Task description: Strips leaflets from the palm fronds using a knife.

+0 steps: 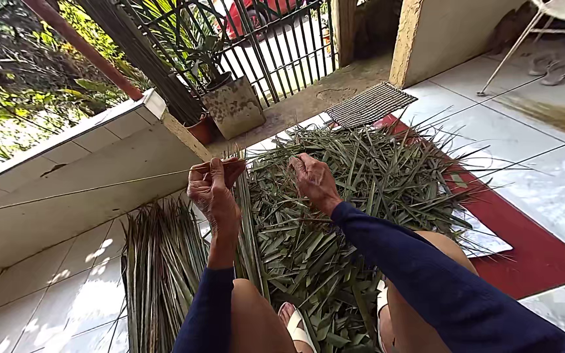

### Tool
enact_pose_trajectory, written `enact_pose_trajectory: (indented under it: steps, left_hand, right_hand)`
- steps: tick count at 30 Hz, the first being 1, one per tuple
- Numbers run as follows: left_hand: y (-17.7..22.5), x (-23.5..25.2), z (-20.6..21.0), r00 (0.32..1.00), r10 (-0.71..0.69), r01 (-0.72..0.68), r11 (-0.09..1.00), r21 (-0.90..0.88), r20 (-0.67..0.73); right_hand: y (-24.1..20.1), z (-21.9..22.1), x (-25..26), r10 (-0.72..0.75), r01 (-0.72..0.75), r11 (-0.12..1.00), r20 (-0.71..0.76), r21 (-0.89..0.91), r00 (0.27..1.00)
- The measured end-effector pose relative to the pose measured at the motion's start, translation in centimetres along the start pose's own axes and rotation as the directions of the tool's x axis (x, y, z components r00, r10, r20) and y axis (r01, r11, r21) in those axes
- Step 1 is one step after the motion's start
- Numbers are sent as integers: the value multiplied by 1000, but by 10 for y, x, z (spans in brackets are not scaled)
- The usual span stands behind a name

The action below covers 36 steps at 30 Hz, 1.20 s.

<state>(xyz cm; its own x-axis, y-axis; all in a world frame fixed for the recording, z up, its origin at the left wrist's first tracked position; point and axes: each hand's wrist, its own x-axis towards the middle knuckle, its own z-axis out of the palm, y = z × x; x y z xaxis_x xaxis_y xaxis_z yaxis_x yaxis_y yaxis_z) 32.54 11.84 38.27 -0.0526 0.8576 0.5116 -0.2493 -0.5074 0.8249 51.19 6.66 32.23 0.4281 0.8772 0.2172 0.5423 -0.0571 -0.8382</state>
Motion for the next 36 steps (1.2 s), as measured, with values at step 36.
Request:
enact_pose_trajectory:
  steps: [36]
  left_hand:
    - [8,-12,-29,903,-45,-61,971,229,428]
  right_hand:
    - [-5,-7,-11,-410,384,905,134,183,902]
